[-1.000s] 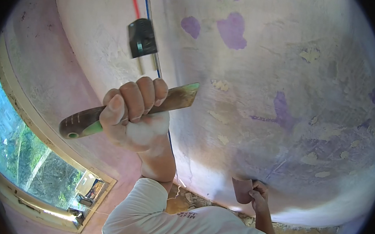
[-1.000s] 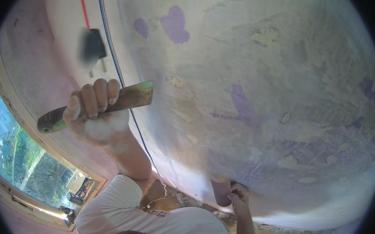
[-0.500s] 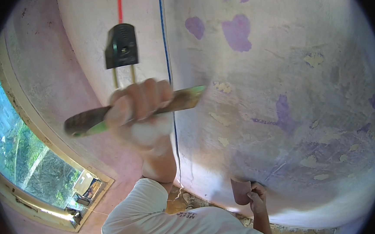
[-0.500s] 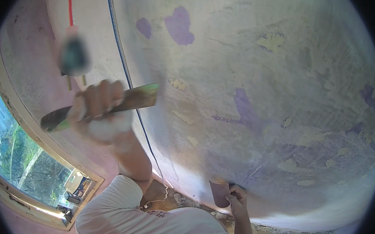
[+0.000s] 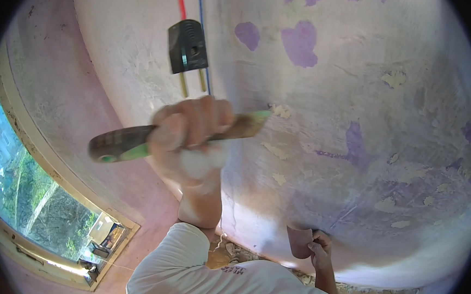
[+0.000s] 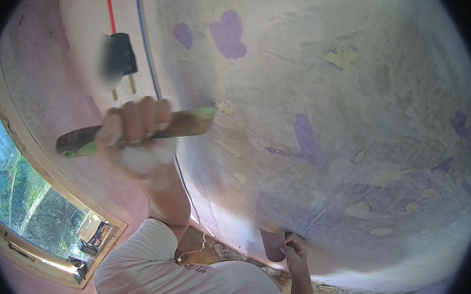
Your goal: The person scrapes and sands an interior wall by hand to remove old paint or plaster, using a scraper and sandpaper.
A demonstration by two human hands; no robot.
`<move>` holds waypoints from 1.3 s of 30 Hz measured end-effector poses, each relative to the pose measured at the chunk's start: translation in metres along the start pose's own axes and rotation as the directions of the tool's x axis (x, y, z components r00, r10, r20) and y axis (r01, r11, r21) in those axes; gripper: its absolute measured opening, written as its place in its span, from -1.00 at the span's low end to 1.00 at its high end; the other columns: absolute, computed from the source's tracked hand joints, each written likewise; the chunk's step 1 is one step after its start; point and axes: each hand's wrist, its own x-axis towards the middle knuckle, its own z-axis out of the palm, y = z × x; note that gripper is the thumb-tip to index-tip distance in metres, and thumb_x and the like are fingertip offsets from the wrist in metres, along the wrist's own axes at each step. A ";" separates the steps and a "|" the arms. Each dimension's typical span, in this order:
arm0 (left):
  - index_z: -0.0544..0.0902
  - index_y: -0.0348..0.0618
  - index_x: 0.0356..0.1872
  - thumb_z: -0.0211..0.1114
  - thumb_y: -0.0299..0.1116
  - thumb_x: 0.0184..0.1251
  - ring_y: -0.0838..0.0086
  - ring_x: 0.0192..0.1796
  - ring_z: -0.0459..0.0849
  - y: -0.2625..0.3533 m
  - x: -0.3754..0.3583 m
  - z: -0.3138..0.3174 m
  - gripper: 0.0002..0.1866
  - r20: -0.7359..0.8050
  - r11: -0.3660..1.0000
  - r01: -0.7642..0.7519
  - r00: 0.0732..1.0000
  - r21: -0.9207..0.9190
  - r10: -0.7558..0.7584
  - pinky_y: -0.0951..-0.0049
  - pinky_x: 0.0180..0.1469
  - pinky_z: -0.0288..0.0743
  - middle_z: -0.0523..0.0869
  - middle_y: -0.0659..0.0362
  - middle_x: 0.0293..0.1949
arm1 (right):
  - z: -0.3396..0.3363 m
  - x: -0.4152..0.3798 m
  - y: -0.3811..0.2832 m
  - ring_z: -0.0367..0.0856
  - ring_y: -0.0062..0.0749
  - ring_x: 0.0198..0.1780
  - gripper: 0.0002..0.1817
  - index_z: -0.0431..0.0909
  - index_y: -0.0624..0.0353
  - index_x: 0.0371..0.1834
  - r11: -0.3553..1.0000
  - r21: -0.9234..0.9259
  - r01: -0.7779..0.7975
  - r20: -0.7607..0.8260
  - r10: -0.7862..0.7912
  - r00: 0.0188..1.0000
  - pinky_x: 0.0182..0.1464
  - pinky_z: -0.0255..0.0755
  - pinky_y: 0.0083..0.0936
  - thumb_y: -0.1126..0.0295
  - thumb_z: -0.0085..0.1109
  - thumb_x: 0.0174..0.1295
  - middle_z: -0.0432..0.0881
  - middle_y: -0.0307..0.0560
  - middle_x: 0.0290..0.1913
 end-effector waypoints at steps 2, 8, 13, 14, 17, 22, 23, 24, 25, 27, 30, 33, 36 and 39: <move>0.19 0.05 -0.76 0.03 -0.32 0.27 0.56 -0.60 0.06 -0.001 -0.002 0.009 -0.62 0.046 0.997 0.049 0.998 0.054 -0.051 0.42 -0.46 0.00 0.19 0.35 -0.73 | -0.002 0.000 -0.001 0.43 -0.61 -0.33 -0.92 0.45 0.20 -0.47 1.000 -0.017 -0.019 0.004 0.019 1.000 -0.23 0.23 -0.67 0.53 0.08 -0.09 0.51 -0.26 -0.43; 0.16 0.05 -0.76 0.02 -0.34 0.26 0.56 -0.60 0.05 0.007 -0.003 0.007 -0.61 0.060 0.991 -0.063 0.997 0.120 0.056 0.40 -0.46 -0.03 0.13 0.35 -0.73 | -0.004 -0.001 0.000 0.43 -0.61 -0.34 -0.93 0.45 0.21 -0.48 0.998 -0.037 -0.048 -0.012 0.047 0.999 -0.24 0.23 -0.67 0.53 0.07 -0.08 0.51 -0.26 -0.43; 0.18 0.06 -0.77 0.03 -0.32 0.26 0.57 -0.62 0.03 0.000 0.004 0.006 -0.61 0.059 0.989 -0.030 0.998 0.143 0.022 0.42 -0.47 -0.02 0.10 0.35 -0.76 | -0.004 0.002 0.001 0.42 -0.61 -0.34 -0.94 0.44 0.20 -0.48 0.999 -0.046 0.005 0.025 -0.003 1.000 -0.24 0.23 -0.67 0.53 0.07 -0.08 0.50 -0.25 -0.43; 0.18 0.06 -0.77 0.03 -0.31 0.26 0.58 -0.63 0.03 -0.003 0.003 0.008 -0.61 0.035 0.992 -0.003 0.999 0.125 -0.002 0.43 -0.46 0.00 0.11 0.36 -0.76 | -0.002 0.000 0.000 0.42 -0.61 -0.34 -0.94 0.44 0.20 -0.49 0.999 -0.043 -0.016 0.012 0.017 1.000 -0.24 0.23 -0.67 0.53 0.07 -0.07 0.50 -0.25 -0.43; 0.17 0.05 -0.77 0.02 -0.29 0.26 0.57 -0.62 0.04 0.007 0.001 0.004 -0.61 0.004 0.998 -0.009 1.000 0.060 0.009 0.43 -0.45 0.03 0.12 0.35 -0.76 | -0.006 0.002 0.006 0.42 -0.61 -0.34 -0.94 0.44 0.21 -0.49 0.999 -0.032 0.027 0.031 -0.026 0.999 -0.25 0.22 -0.67 0.52 0.08 -0.08 0.50 -0.25 -0.44; 0.14 0.06 -0.76 0.04 -0.29 0.25 0.58 -0.62 0.02 -0.004 0.004 0.005 -0.60 0.031 0.992 0.046 0.998 0.121 -0.050 0.45 -0.46 0.01 0.11 0.36 -0.76 | -0.003 -0.001 0.002 0.42 -0.61 -0.34 -0.93 0.44 0.20 -0.49 1.000 -0.028 -0.011 0.018 0.011 1.000 -0.26 0.21 -0.67 0.52 0.10 -0.09 0.50 -0.26 -0.44; 0.13 0.06 -0.76 0.03 -0.29 0.25 0.57 -0.62 0.02 0.000 0.004 0.006 -0.60 0.024 0.993 0.040 0.999 0.114 -0.044 0.43 -0.45 0.00 0.11 0.35 -0.75 | -0.004 0.001 0.002 0.42 -0.60 -0.34 -0.93 0.44 0.20 -0.49 1.000 -0.025 -0.010 0.017 0.011 1.000 -0.26 0.21 -0.66 0.52 0.10 -0.09 0.50 -0.26 -0.44; 0.13 0.06 -0.76 0.03 -0.29 0.26 0.57 -0.61 0.03 0.003 0.004 0.004 -0.60 0.017 0.995 0.019 1.000 0.096 -0.020 0.43 -0.45 0.01 0.11 0.34 -0.75 | -0.004 0.002 0.002 0.42 -0.60 -0.34 -0.93 0.44 0.20 -0.49 1.000 -0.022 0.000 0.019 0.000 1.000 -0.25 0.21 -0.66 0.52 0.10 -0.09 0.50 -0.26 -0.44; 0.14 0.05 -0.76 0.03 -0.29 0.26 0.56 -0.61 0.03 0.007 0.004 0.000 -0.61 0.009 0.997 -0.002 1.000 0.079 0.001 0.42 -0.45 0.01 0.11 0.34 -0.74 | -0.005 0.002 0.003 0.42 -0.60 -0.34 -0.92 0.44 0.20 -0.49 1.000 -0.016 0.011 0.022 -0.011 1.000 -0.25 0.22 -0.66 0.52 0.11 -0.09 0.51 -0.26 -0.43; 0.14 0.06 -0.75 0.02 -0.30 0.27 0.56 -0.60 0.04 0.000 0.005 0.007 -0.61 0.033 0.973 -0.036 0.999 0.227 0.029 0.42 -0.44 0.02 0.11 0.34 -0.74 | -0.003 0.002 0.004 0.43 -0.60 -0.33 -0.92 0.44 0.19 -0.49 1.000 -0.002 0.011 0.015 -0.011 1.000 -0.24 0.22 -0.66 0.52 0.11 -0.09 0.51 -0.25 -0.42; 0.15 0.06 -0.74 0.01 -0.31 0.27 0.56 -0.60 0.05 0.003 0.001 0.005 -0.62 0.043 0.997 0.059 0.997 0.050 -0.061 0.41 -0.44 0.03 0.11 0.35 -0.73 | -0.003 0.002 0.003 0.43 -0.60 -0.32 -0.92 0.44 0.19 -0.49 1.000 0.001 0.006 0.010 -0.006 1.000 -0.22 0.23 -0.66 0.52 0.11 -0.08 0.52 -0.25 -0.41; 0.17 0.06 -0.74 0.01 -0.31 0.28 0.56 -0.60 0.05 0.005 0.001 0.007 -0.62 0.079 0.997 0.020 0.997 0.074 -0.026 0.42 -0.44 0.04 0.12 0.35 -0.74 | -0.007 0.002 0.007 0.43 -0.60 -0.31 -0.93 0.45 0.19 -0.48 1.000 -0.015 0.022 0.024 -0.022 0.999 -0.21 0.23 -0.66 0.53 0.10 -0.08 0.52 -0.25 -0.40; 0.18 0.05 -0.74 0.02 -0.33 0.28 0.56 -0.61 0.05 -0.006 -0.002 0.005 -0.63 0.047 0.997 0.074 0.996 -0.007 -0.073 0.43 -0.44 0.03 0.13 0.34 -0.75 | 0.000 -0.001 0.001 0.43 -0.60 -0.32 -0.93 0.44 0.19 -0.49 1.000 -0.004 0.003 0.011 -0.003 1.000 -0.22 0.23 -0.66 0.54 0.09 -0.08 0.52 -0.25 -0.41; 0.16 0.05 -0.75 0.02 -0.34 0.27 0.56 -0.62 0.04 0.012 -0.002 0.005 -0.62 -0.016 1.000 -0.014 1.000 -0.012 0.014 0.41 -0.45 0.02 0.13 0.34 -0.74 | 0.000 0.003 -0.001 0.43 -0.61 -0.33 -0.93 0.44 0.20 -0.49 1.000 -0.004 0.013 0.018 -0.013 1.000 -0.24 0.22 -0.67 0.54 0.09 -0.08 0.51 -0.25 -0.41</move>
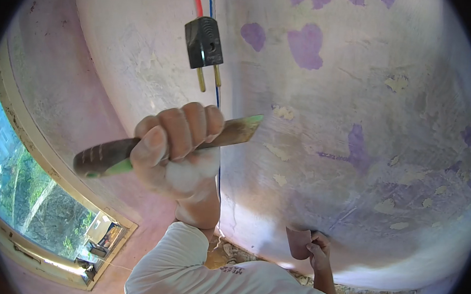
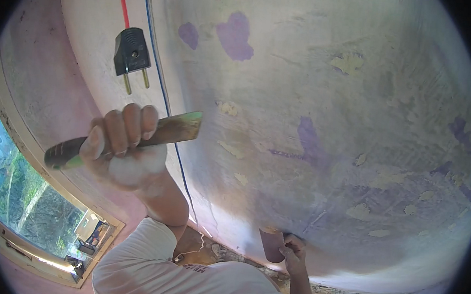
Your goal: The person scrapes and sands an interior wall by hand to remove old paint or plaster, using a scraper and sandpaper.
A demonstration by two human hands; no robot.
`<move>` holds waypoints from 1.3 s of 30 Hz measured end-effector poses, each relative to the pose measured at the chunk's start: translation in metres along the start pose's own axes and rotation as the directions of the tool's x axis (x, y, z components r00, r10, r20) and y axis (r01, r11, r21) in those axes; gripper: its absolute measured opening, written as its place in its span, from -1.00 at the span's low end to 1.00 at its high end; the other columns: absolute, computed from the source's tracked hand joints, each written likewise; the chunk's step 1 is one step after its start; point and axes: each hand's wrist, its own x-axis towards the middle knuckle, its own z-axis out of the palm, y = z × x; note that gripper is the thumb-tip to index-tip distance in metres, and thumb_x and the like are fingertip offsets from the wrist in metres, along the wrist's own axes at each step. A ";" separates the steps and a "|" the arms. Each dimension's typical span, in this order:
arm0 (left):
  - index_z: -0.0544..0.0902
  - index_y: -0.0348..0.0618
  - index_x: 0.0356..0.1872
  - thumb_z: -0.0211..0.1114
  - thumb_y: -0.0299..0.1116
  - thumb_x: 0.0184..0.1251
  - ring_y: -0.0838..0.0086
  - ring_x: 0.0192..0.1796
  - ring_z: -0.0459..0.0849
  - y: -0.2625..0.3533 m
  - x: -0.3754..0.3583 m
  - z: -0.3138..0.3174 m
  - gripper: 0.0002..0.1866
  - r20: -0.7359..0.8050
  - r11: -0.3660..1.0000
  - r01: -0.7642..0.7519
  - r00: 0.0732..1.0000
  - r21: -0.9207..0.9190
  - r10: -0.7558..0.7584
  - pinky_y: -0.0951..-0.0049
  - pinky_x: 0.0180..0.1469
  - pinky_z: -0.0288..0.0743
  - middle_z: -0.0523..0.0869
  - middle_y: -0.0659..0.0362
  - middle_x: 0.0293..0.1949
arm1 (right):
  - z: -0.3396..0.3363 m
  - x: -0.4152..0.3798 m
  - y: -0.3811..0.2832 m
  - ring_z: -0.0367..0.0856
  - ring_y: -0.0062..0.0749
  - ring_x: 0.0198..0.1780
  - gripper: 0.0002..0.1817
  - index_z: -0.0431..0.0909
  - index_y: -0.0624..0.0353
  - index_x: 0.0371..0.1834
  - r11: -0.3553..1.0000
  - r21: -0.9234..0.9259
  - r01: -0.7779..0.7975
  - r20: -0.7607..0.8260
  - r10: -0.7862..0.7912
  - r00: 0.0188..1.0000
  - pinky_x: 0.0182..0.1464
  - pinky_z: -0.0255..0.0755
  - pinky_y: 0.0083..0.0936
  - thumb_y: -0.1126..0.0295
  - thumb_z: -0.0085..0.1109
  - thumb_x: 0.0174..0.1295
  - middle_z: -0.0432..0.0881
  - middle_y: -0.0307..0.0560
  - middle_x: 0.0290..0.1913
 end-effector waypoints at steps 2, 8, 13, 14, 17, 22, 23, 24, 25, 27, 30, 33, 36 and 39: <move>0.16 0.06 -0.76 0.03 -0.33 0.27 0.57 -0.63 0.04 -0.017 0.003 0.001 -0.61 0.018 0.999 0.013 1.000 0.047 -0.014 0.43 -0.46 0.00 0.13 0.35 -0.75 | -0.001 -0.002 0.001 0.42 -0.62 -0.34 -0.93 0.44 0.20 -0.49 1.000 -0.011 -0.010 -0.007 0.010 1.000 -0.25 0.22 -0.68 0.54 0.08 -0.08 0.50 -0.26 -0.42; 0.14 0.04 -0.75 0.00 -0.31 0.29 0.57 -0.61 0.05 0.002 -0.001 0.000 -0.61 0.073 1.000 -0.021 0.997 0.021 0.020 0.43 -0.46 0.02 0.13 0.34 -0.75 | -0.004 -0.002 0.004 0.42 -0.63 -0.35 -0.92 0.44 0.19 -0.47 1.000 -0.018 -0.002 0.005 0.002 1.000 -0.26 0.21 -0.69 0.54 0.08 -0.08 0.49 -0.27 -0.44; 0.15 0.05 -0.75 0.01 -0.30 0.27 0.58 -0.61 0.04 -0.010 0.000 0.002 -0.61 0.049 0.998 0.003 0.999 0.064 -0.006 0.45 -0.45 0.01 0.13 0.37 -0.74 | -0.003 -0.002 0.003 0.42 -0.63 -0.35 -0.92 0.43 0.19 -0.47 1.000 -0.018 -0.007 0.000 0.007 1.000 -0.27 0.20 -0.69 0.53 0.09 -0.08 0.50 -0.27 -0.44; 0.16 0.04 -0.75 0.00 -0.30 0.27 0.57 -0.61 0.04 -0.001 0.000 0.000 -0.62 0.041 0.999 -0.030 0.999 0.035 0.029 0.44 -0.45 0.01 0.13 0.36 -0.74 | -0.002 -0.001 0.004 0.41 -0.63 -0.36 -0.92 0.43 0.19 -0.48 1.000 -0.015 0.015 -0.003 -0.015 1.000 -0.27 0.20 -0.69 0.53 0.09 -0.08 0.50 -0.27 -0.44; 0.16 0.05 -0.76 -0.01 -0.32 0.26 0.58 -0.61 0.04 -0.008 0.001 0.000 -0.62 0.060 0.999 0.000 0.998 0.054 -0.003 0.45 -0.45 0.02 0.11 0.36 -0.74 | 0.001 -0.002 -0.001 0.37 -0.65 -0.35 -0.94 0.42 0.18 -0.50 1.000 -0.025 -0.009 -0.007 0.009 1.000 -0.26 0.19 -0.65 0.51 0.10 -0.05 0.48 -0.30 -0.43; 0.18 0.07 -0.75 0.01 -0.30 0.26 0.57 -0.61 0.06 -0.004 0.000 0.001 -0.63 0.027 0.999 0.000 1.000 0.046 -0.002 0.42 -0.46 0.02 0.12 0.35 -0.74 | -0.004 -0.001 0.002 0.37 -0.66 -0.35 -0.95 0.42 0.18 -0.51 1.000 -0.029 0.004 0.020 -0.003 1.000 -0.27 0.18 -0.65 0.52 0.08 -0.05 0.49 -0.30 -0.43; 0.18 0.07 -0.75 0.02 -0.29 0.26 0.56 -0.62 0.06 -0.003 0.000 0.000 -0.63 -0.002 0.999 -0.022 1.000 0.029 0.022 0.41 -0.47 0.02 0.12 0.35 -0.74 | -0.004 -0.001 0.004 0.37 -0.66 -0.36 -0.95 0.42 0.18 -0.51 1.000 -0.026 0.004 0.021 -0.004 1.000 -0.27 0.18 -0.65 0.52 0.08 -0.05 0.49 -0.30 -0.43; 0.16 0.06 -0.75 0.03 -0.27 0.26 0.56 -0.62 0.06 -0.016 0.002 -0.001 -0.62 0.121 0.979 -0.053 0.992 0.195 0.030 0.42 -0.47 0.01 0.13 0.35 -0.75 | -0.004 -0.002 0.003 0.37 -0.66 -0.36 -0.96 0.43 0.18 -0.51 0.999 -0.029 -0.015 0.008 0.015 1.000 -0.27 0.18 -0.65 0.52 0.08 -0.05 0.49 -0.30 -0.43; 0.16 0.06 -0.75 0.03 -0.27 0.26 0.56 -0.62 0.06 -0.014 0.000 0.000 -0.61 0.085 0.987 -0.017 0.996 0.161 0.004 0.43 -0.47 0.01 0.13 0.35 -0.75 | -0.003 -0.003 0.002 0.37 -0.66 -0.36 -0.96 0.43 0.18 -0.51 0.999 -0.032 -0.034 -0.005 0.034 0.999 -0.27 0.19 -0.65 0.51 0.08 -0.05 0.49 -0.30 -0.43; 0.15 0.05 -0.75 0.03 -0.26 0.26 0.55 -0.62 0.07 -0.013 -0.003 0.002 -0.61 0.022 0.996 0.042 0.999 0.081 -0.044 0.43 -0.47 0.00 0.14 0.35 -0.75 | -0.001 -0.002 -0.002 0.37 -0.67 -0.36 -0.96 0.43 0.18 -0.51 0.999 -0.037 -0.024 -0.013 0.024 1.000 -0.28 0.19 -0.65 0.51 0.08 -0.06 0.49 -0.30 -0.44; 0.17 0.06 -0.75 0.03 -0.29 0.27 0.57 -0.61 0.06 -0.013 0.001 0.002 -0.61 0.034 0.982 -0.051 0.998 0.183 0.045 0.44 -0.46 0.02 0.12 0.36 -0.75 | 0.004 -0.001 -0.003 0.37 -0.66 -0.37 -0.95 0.43 0.19 -0.51 1.000 -0.025 0.010 -0.013 -0.010 1.000 -0.29 0.19 -0.67 0.51 0.08 -0.07 0.49 -0.30 -0.45; 0.18 0.07 -0.76 0.03 -0.33 0.27 0.59 -0.61 0.06 -0.022 -0.003 0.004 -0.61 -0.048 0.999 0.034 0.998 -0.012 -0.034 0.45 -0.46 0.04 0.11 0.36 -0.75 | 0.002 -0.003 0.000 0.40 -0.64 -0.38 -0.95 0.44 0.19 -0.51 1.000 -0.014 -0.015 -0.019 0.015 1.000 -0.29 0.19 -0.69 0.52 0.08 -0.09 0.49 -0.28 -0.46; 0.16 0.07 -0.75 0.02 -0.32 0.26 0.58 -0.61 0.06 -0.006 -0.005 -0.003 -0.62 -0.054 0.998 -0.032 0.998 -0.050 0.029 0.44 -0.45 0.05 0.11 0.36 -0.75 | -0.001 -0.001 0.001 0.41 -0.63 -0.37 -0.94 0.44 0.19 -0.51 1.000 -0.017 0.005 -0.018 -0.006 1.000 -0.28 0.19 -0.69 0.52 0.08 -0.09 0.49 -0.27 -0.46; 0.16 0.08 -0.76 0.01 -0.30 0.27 0.59 -0.61 0.05 -0.023 -0.003 -0.002 -0.61 0.015 0.999 -0.036 0.999 0.022 0.035 0.46 -0.45 0.05 0.11 0.37 -0.76 | 0.000 -0.003 0.003 0.41 -0.63 -0.37 -0.94 0.44 0.19 -0.51 1.000 -0.007 -0.006 -0.034 0.006 0.999 -0.28 0.20 -0.69 0.52 0.08 -0.09 0.50 -0.27 -0.45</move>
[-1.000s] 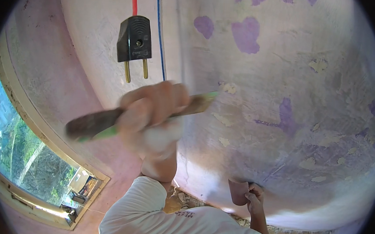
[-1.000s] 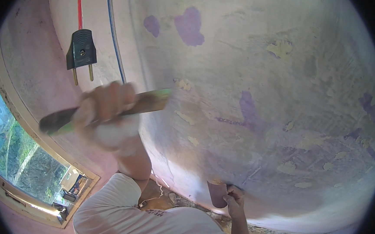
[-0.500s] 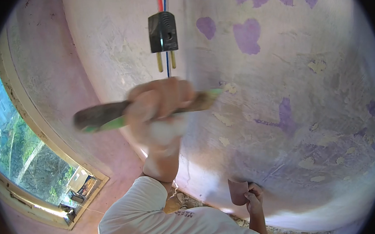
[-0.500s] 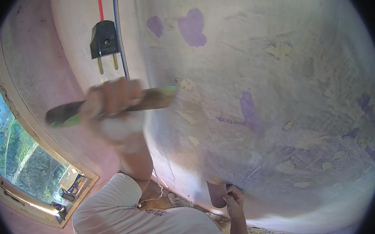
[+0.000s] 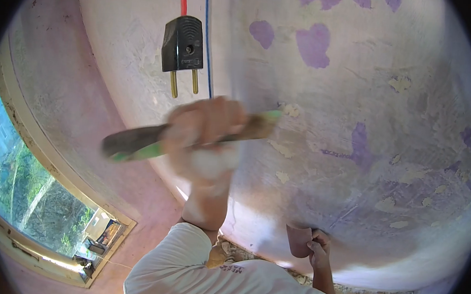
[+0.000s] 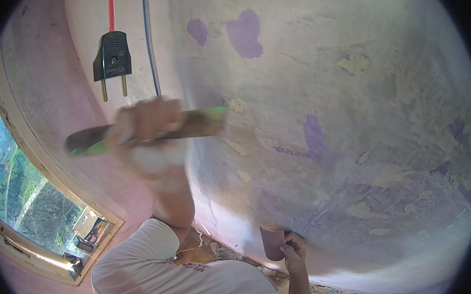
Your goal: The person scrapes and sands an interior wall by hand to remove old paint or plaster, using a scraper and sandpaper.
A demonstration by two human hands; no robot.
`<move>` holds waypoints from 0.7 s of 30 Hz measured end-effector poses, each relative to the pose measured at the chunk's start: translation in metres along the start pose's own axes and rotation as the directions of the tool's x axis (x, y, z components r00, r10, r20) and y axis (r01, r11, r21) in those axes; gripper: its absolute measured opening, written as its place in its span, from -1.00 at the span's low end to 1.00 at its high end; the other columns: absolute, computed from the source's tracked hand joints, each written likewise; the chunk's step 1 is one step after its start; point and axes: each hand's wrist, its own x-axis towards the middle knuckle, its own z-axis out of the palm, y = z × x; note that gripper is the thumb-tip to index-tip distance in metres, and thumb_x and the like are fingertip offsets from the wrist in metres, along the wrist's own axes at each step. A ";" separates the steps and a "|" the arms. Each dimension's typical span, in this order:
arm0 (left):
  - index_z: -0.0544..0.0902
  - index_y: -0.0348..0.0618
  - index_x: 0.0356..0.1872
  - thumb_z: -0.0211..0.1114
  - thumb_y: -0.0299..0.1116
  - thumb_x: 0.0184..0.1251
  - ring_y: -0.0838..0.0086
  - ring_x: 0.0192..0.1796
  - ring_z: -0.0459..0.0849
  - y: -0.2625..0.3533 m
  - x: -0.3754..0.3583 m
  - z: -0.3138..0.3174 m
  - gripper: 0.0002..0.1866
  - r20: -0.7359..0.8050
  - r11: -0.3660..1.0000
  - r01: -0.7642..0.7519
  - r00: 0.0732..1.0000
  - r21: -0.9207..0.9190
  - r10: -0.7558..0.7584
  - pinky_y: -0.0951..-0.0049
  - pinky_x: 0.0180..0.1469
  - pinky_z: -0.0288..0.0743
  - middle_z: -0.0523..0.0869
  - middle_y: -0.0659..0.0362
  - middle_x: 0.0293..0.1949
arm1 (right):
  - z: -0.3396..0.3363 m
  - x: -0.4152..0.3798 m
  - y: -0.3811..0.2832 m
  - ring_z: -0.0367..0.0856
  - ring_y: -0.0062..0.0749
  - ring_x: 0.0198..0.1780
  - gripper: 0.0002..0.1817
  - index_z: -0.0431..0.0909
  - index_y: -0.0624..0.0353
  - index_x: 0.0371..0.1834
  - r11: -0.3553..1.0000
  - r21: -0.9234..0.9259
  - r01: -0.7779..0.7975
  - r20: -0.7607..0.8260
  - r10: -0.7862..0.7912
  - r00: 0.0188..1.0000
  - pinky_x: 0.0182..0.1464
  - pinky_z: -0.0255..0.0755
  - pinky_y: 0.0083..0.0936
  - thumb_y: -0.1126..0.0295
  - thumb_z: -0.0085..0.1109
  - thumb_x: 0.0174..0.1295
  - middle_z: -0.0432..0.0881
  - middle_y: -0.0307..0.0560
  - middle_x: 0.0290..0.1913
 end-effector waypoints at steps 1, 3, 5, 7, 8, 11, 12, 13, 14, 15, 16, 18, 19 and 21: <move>0.16 0.09 -0.76 0.01 -0.29 0.27 0.59 -0.61 0.05 -0.007 -0.005 0.001 -0.61 -0.067 0.997 0.064 0.996 -0.046 -0.067 0.45 -0.46 0.04 0.11 0.37 -0.76 | -0.001 0.000 0.001 0.41 -0.62 -0.36 -0.94 0.44 0.19 -0.51 1.000 -0.001 -0.009 -0.003 0.009 1.000 -0.28 0.20 -0.69 0.52 0.08 -0.09 0.50 -0.27 -0.45; 0.15 0.09 -0.76 0.01 -0.29 0.27 0.59 -0.61 0.05 0.005 -0.004 -0.001 -0.61 -0.071 0.999 0.039 0.997 -0.012 -0.040 0.44 -0.45 0.05 0.10 0.37 -0.76 | -0.002 0.001 -0.001 0.42 -0.62 -0.36 -0.94 0.44 0.19 -0.50 1.000 -0.008 0.000 0.007 0.000 1.000 -0.27 0.21 -0.69 0.52 0.08 -0.09 0.50 -0.27 -0.44; 0.14 0.08 -0.75 0.01 -0.30 0.27 0.58 -0.61 0.05 0.018 -0.004 -0.006 -0.61 -0.128 0.997 -0.018 0.992 -0.076 0.008 0.44 -0.45 0.06 0.10 0.37 -0.76 | 0.001 0.002 -0.003 0.43 -0.61 -0.35 -0.94 0.45 0.19 -0.49 0.999 -0.014 0.029 0.033 -0.029 0.999 -0.25 0.22 -0.68 0.52 0.08 -0.08 0.51 -0.26 -0.44; 0.15 0.03 -0.75 -0.02 -0.31 0.28 0.56 -0.63 0.04 -0.001 -0.003 0.000 -0.62 -0.127 0.997 -0.011 0.992 -0.077 0.001 0.43 -0.49 0.06 0.12 0.35 -0.76 | 0.000 0.000 -0.001 0.41 -0.64 -0.35 -0.93 0.44 0.19 -0.49 1.000 -0.004 -0.001 0.010 0.001 1.000 -0.25 0.21 -0.67 0.49 0.11 -0.06 0.51 -0.28 -0.44; 0.15 0.00 -0.74 -0.03 -0.32 0.28 0.55 -0.65 0.04 -0.007 -0.004 0.001 -0.62 -0.128 0.997 -0.009 0.992 -0.077 -0.001 0.42 -0.50 0.06 0.14 0.34 -0.76 | -0.001 -0.001 0.000 0.39 -0.65 -0.34 -0.92 0.43 0.19 -0.49 1.000 -0.001 -0.017 0.001 0.017 1.000 -0.26 0.21 -0.66 0.47 0.12 -0.05 0.51 -0.29 -0.44; 0.16 0.06 -0.76 0.00 -0.30 0.28 0.58 -0.62 0.04 0.013 -0.006 -0.002 -0.61 -0.129 0.998 -0.015 0.992 -0.057 0.007 0.44 -0.46 0.07 0.12 0.37 -0.75 | -0.001 0.001 -0.002 0.40 -0.65 -0.34 -0.93 0.43 0.19 -0.49 1.000 -0.014 0.025 0.041 -0.024 0.999 -0.25 0.22 -0.65 0.49 0.11 -0.05 0.51 -0.29 -0.43; 0.16 0.09 -0.76 0.02 -0.29 0.27 0.59 -0.61 0.05 0.018 -0.006 -0.001 -0.60 -0.165 0.997 -0.026 0.986 -0.068 0.014 0.45 -0.44 0.07 0.11 0.39 -0.75 | -0.002 0.002 -0.001 0.40 -0.65 -0.34 -0.93 0.43 0.19 -0.49 1.000 -0.014 0.024 0.034 -0.024 0.999 -0.25 0.22 -0.65 0.49 0.11 -0.05 0.51 -0.29 -0.43; 0.12 0.00 -0.74 -0.01 -0.33 0.27 0.53 -0.64 0.05 0.016 -0.005 -0.003 -0.62 -0.208 0.980 -0.117 0.975 -0.159 0.082 0.38 -0.50 0.07 0.14 0.33 -0.75 | -0.002 0.002 0.001 0.40 -0.65 -0.34 -0.93 0.43 0.18 -0.49 1.000 -0.012 0.020 0.026 -0.020 0.999 -0.25 0.22 -0.65 0.49 0.10 -0.05 0.50 -0.29 -0.43; 0.12 0.01 -0.74 -0.03 -0.32 0.28 0.54 -0.64 0.04 0.008 -0.005 -0.003 -0.62 -0.147 0.992 -0.079 0.987 -0.103 0.063 0.39 -0.50 0.07 0.14 0.34 -0.75 | -0.002 0.001 0.002 0.40 -0.65 -0.34 -0.94 0.43 0.18 -0.49 1.000 -0.011 0.014 0.019 -0.014 1.000 -0.25 0.22 -0.65 0.50 0.10 -0.05 0.50 -0.29 -0.42; 0.12 0.01 -0.75 -0.04 -0.32 0.29 0.55 -0.64 0.04 -0.002 -0.005 -0.001 -0.61 -0.089 0.998 -0.045 0.995 -0.044 0.041 0.40 -0.50 0.07 0.14 0.35 -0.75 | -0.002 -0.001 0.002 0.40 -0.65 -0.34 -0.93 0.43 0.18 -0.49 1.000 -0.012 0.000 0.016 0.000 1.000 -0.24 0.22 -0.65 0.50 0.10 -0.05 0.50 -0.30 -0.42; 0.12 0.02 -0.75 -0.05 -0.31 0.31 0.56 -0.65 0.03 -0.006 -0.006 -0.001 -0.60 -0.032 1.000 -0.016 0.999 0.018 0.016 0.41 -0.50 0.07 0.14 0.36 -0.75 | -0.001 -0.002 0.000 0.40 -0.64 -0.33 -0.93 0.43 0.18 -0.49 1.000 -0.015 -0.013 0.015 0.013 1.000 -0.24 0.22 -0.65 0.50 0.10 -0.06 0.50 -0.30 -0.42; 0.11 0.01 -0.75 -0.06 -0.31 0.31 0.55 -0.64 0.04 0.004 -0.001 0.000 -0.60 -0.104 0.999 -0.036 0.994 -0.021 0.033 0.40 -0.48 0.07 0.12 0.35 -0.75 | -0.001 0.001 -0.002 0.41 -0.64 -0.33 -0.93 0.43 0.18 -0.49 1.000 -0.022 -0.012 0.019 0.013 1.000 -0.23 0.22 -0.65 0.50 0.10 -0.06 0.50 -0.29 -0.42; 0.12 0.01 -0.76 -0.05 -0.30 0.30 0.55 -0.64 0.04 0.009 0.002 -0.003 -0.60 -0.173 0.995 -0.077 0.983 -0.064 0.065 0.39 -0.48 0.07 0.12 0.34 -0.76 | -0.003 0.001 -0.001 0.41 -0.64 -0.32 -0.93 0.43 0.18 -0.48 1.000 -0.023 -0.008 0.024 0.008 1.000 -0.23 0.23 -0.65 0.50 0.10 -0.06 0.50 -0.29 -0.41; 0.11 0.10 -0.76 0.00 -0.30 0.27 0.59 -0.61 0.03 0.010 0.007 -0.003 -0.60 -0.184 0.996 -0.083 0.980 -0.016 0.078 0.46 -0.45 0.03 0.08 0.38 -0.76 | -0.004 0.000 0.001 0.41 -0.64 -0.32 -0.93 0.43 0.18 -0.48 1.000 -0.021 -0.005 0.027 0.006 1.000 -0.22 0.23 -0.64 0.50 0.10 -0.07 0.51 -0.28 -0.40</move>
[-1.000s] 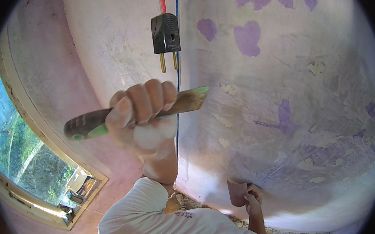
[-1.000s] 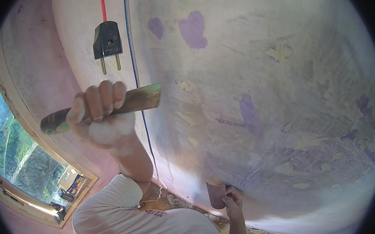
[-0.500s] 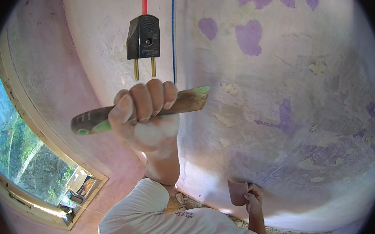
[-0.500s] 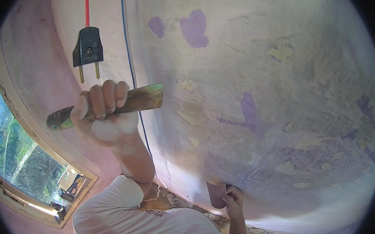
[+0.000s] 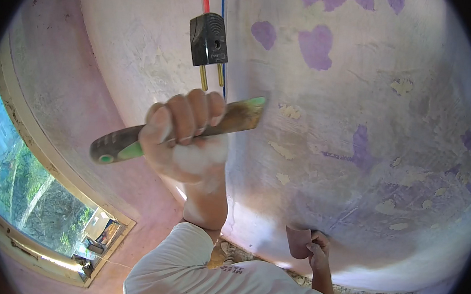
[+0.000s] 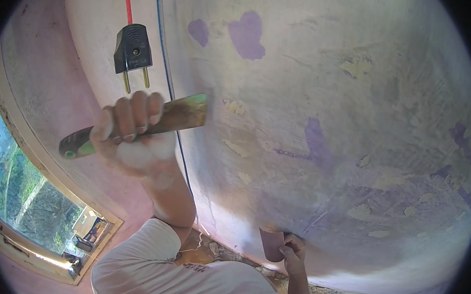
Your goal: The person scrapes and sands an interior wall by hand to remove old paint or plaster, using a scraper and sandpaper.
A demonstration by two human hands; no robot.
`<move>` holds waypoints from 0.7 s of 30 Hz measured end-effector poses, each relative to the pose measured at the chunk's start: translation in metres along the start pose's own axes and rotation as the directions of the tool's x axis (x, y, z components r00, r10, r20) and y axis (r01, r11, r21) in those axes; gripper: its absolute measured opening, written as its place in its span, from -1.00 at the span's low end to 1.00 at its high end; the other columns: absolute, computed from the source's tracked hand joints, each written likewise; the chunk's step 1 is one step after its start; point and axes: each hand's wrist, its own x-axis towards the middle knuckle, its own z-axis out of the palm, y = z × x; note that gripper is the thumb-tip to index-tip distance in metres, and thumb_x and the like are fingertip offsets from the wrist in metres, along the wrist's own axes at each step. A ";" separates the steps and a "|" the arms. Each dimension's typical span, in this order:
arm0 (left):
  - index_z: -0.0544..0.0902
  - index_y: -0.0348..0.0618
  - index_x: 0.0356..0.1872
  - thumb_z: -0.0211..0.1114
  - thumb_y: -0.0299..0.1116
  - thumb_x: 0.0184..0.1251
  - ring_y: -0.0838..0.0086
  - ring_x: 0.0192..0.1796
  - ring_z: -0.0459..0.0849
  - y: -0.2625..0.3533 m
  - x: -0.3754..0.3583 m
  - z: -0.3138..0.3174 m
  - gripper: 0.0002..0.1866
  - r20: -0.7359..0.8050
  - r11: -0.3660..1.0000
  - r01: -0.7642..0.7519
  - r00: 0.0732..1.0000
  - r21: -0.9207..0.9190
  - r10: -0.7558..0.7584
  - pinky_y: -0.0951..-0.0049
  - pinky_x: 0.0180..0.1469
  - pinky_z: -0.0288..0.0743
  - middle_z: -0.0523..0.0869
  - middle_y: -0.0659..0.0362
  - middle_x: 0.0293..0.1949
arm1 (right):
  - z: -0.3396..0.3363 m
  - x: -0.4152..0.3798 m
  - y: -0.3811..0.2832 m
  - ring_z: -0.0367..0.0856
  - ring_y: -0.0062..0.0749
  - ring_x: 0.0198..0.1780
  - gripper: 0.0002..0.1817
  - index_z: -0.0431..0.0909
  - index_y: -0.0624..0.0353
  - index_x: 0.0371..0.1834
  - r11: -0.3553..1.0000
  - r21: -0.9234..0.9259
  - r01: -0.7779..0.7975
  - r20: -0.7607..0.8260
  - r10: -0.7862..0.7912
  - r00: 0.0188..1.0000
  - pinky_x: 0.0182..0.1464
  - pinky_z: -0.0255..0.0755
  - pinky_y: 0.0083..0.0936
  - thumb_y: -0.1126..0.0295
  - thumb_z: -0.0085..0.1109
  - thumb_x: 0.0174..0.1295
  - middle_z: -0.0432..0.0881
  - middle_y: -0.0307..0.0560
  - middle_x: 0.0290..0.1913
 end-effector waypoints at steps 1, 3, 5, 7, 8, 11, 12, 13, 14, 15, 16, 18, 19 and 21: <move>0.11 0.10 -0.76 -0.01 -0.30 0.27 0.59 -0.61 0.03 -0.003 -0.001 0.003 -0.60 0.036 0.999 0.023 0.999 0.022 -0.023 0.47 -0.45 0.02 0.08 0.38 -0.76 | 0.000 0.000 0.001 0.41 -0.64 -0.31 -0.93 0.43 0.18 -0.48 1.000 0.002 -0.003 -0.003 0.003 1.000 -0.22 0.23 -0.64 0.50 0.09 -0.07 0.51 -0.28 -0.40; 0.11 0.10 -0.76 -0.01 -0.32 0.27 0.60 -0.62 0.02 -0.010 -0.006 0.009 -0.60 0.101 0.996 0.062 0.993 0.065 -0.068 0.48 -0.45 0.02 0.08 0.39 -0.76 | 0.001 -0.001 0.000 0.41 -0.63 -0.31 -0.93 0.43 0.19 -0.48 1.000 0.001 0.009 0.003 -0.009 1.000 -0.22 0.23 -0.64 0.50 0.09 -0.06 0.51 -0.28 -0.40; 0.13 0.07 -0.76 -0.02 -0.31 0.27 0.57 -0.63 0.04 -0.002 -0.005 0.009 -0.61 0.070 0.998 0.040 0.997 -0.049 -0.037 0.45 -0.48 0.03 0.09 0.36 -0.76 | 0.004 0.002 -0.003 0.41 -0.63 -0.31 -0.93 0.43 0.18 -0.49 0.999 0.000 0.046 0.022 -0.046 0.999 -0.22 0.23 -0.64 0.50 0.10 -0.06 0.51 -0.28 -0.40; 0.16 0.03 -0.76 -0.04 -0.31 0.27 0.54 -0.66 0.05 -0.001 -0.004 0.010 -0.63 -0.044 0.988 -0.036 0.999 -0.149 0.029 0.41 -0.52 0.04 0.13 0.33 -0.77 | 0.001 0.001 0.000 0.41 -0.63 -0.32 -0.93 0.43 0.18 -0.49 1.000 0.007 0.020 -0.001 -0.020 1.000 -0.22 0.23 -0.64 0.49 0.11 -0.06 0.51 -0.28 -0.40; 0.15 0.04 -0.77 -0.04 -0.28 0.27 0.54 -0.67 0.06 -0.014 -0.003 0.007 -0.62 0.140 1.000 -0.021 0.990 0.022 0.017 0.41 -0.53 0.04 0.14 0.33 -0.77 | 0.000 0.000 0.002 0.41 -0.63 -0.32 -0.92 0.43 0.18 -0.49 1.000 0.013 0.004 -0.012 -0.004 1.000 -0.22 0.23 -0.64 0.48 0.12 -0.05 0.51 -0.28 -0.41; 0.15 0.04 -0.77 -0.01 -0.24 0.25 0.54 -0.67 0.07 -0.008 -0.005 0.003 -0.61 0.039 1.000 -0.026 0.999 -0.005 0.026 0.40 -0.53 0.03 0.15 0.32 -0.78 | 0.000 -0.001 0.000 0.41 -0.63 -0.32 -0.93 0.44 0.18 -0.49 0.999 0.028 -0.017 -0.009 0.017 1.000 -0.23 0.22 -0.64 0.48 0.13 -0.05 0.51 -0.27 -0.41; 0.15 0.03 -0.77 -0.01 -0.23 0.27 0.52 -0.67 0.08 0.000 -0.004 0.001 -0.60 -0.046 0.994 -0.070 0.997 -0.088 0.066 0.38 -0.53 0.04 0.15 0.31 -0.77 | -0.001 -0.001 0.000 0.40 -0.63 -0.33 -0.93 0.44 0.18 -0.49 1.000 0.023 -0.006 -0.006 0.006 1.000 -0.24 0.22 -0.64 0.48 0.12 -0.04 0.51 -0.28 -0.41; 0.15 0.03 -0.77 -0.01 -0.24 0.28 0.53 -0.67 0.08 -0.003 -0.002 0.001 -0.59 0.014 0.997 -0.079 0.997 0.026 0.079 0.38 -0.53 0.03 0.15 0.31 -0.77 | -0.001 0.000 0.001 0.40 -0.64 -0.33 -0.93 0.44 0.18 -0.49 1.000 0.021 0.007 -0.003 -0.007 1.000 -0.24 0.21 -0.64 0.48 0.12 -0.04 0.51 -0.28 -0.42; 0.15 0.03 -0.77 -0.02 -0.25 0.29 0.53 -0.67 0.08 -0.008 -0.003 0.001 -0.59 0.071 0.985 -0.092 0.994 0.143 0.082 0.39 -0.53 0.03 0.15 0.32 -0.77 | 0.000 0.000 0.002 0.40 -0.64 -0.33 -0.93 0.44 0.18 -0.49 1.000 0.019 0.015 0.000 -0.015 1.000 -0.25 0.21 -0.64 0.48 0.12 -0.04 0.51 -0.28 -0.42; 0.15 0.03 -0.77 -0.03 -0.26 0.31 0.54 -0.67 0.08 -0.012 -0.005 0.002 -0.59 0.124 0.959 -0.111 0.989 0.259 0.081 0.39 -0.53 0.03 0.15 0.33 -0.77 | 0.000 -0.001 0.002 0.39 -0.65 -0.33 -0.93 0.44 0.18 -0.49 1.000 0.015 0.000 -0.001 0.000 1.000 -0.25 0.21 -0.64 0.48 0.12 -0.05 0.50 -0.28 -0.42; 0.12 0.11 -0.79 0.02 -0.29 0.24 0.59 -0.62 0.05 -0.017 -0.008 0.010 -0.58 0.046 0.997 0.069 0.996 0.030 -0.070 0.47 -0.47 0.05 0.07 0.37 -0.77 | -0.001 -0.002 0.001 0.39 -0.65 -0.33 -0.93 0.44 0.18 -0.49 1.000 0.006 -0.018 0.000 0.018 1.000 -0.25 0.20 -0.64 0.48 0.12 -0.05 0.50 -0.28 -0.42; 0.11 0.10 -0.79 0.03 -0.29 0.24 0.59 -0.62 0.05 -0.005 -0.009 0.007 -0.59 0.022 1.000 0.018 1.000 -0.002 -0.018 0.46 -0.47 0.05 0.08 0.37 -0.77 | -0.003 0.000 -0.001 0.39 -0.65 -0.33 -0.93 0.43 0.19 -0.49 1.000 -0.003 -0.010 0.010 0.010 1.000 -0.26 0.20 -0.64 0.49 0.12 -0.05 0.50 -0.29 -0.43; 0.11 0.10 -0.78 0.04 -0.29 0.23 0.58 -0.62 0.05 0.002 -0.007 0.004 -0.59 0.013 1.000 -0.007 1.000 -0.019 0.007 0.45 -0.47 0.06 0.08 0.37 -0.77 | -0.002 0.000 0.000 0.39 -0.66 -0.34 -0.93 0.43 0.19 -0.49 1.000 0.002 0.013 0.014 -0.013 1.000 -0.27 0.20 -0.64 0.49 0.11 -0.06 0.50 -0.29 -0.43; 0.12 0.07 -0.78 0.03 -0.29 0.25 0.57 -0.63 0.05 0.000 -0.006 0.004 -0.59 0.016 1.000 -0.012 1.000 -0.008 0.012 0.44 -0.48 0.05 0.10 0.36 -0.77 | 0.000 0.001 0.002 0.38 -0.66 -0.35 -0.93 0.43 0.19 -0.49 1.000 0.010 0.022 0.008 -0.022 1.000 -0.28 0.20 -0.65 0.50 0.10 -0.06 0.50 -0.30 -0.43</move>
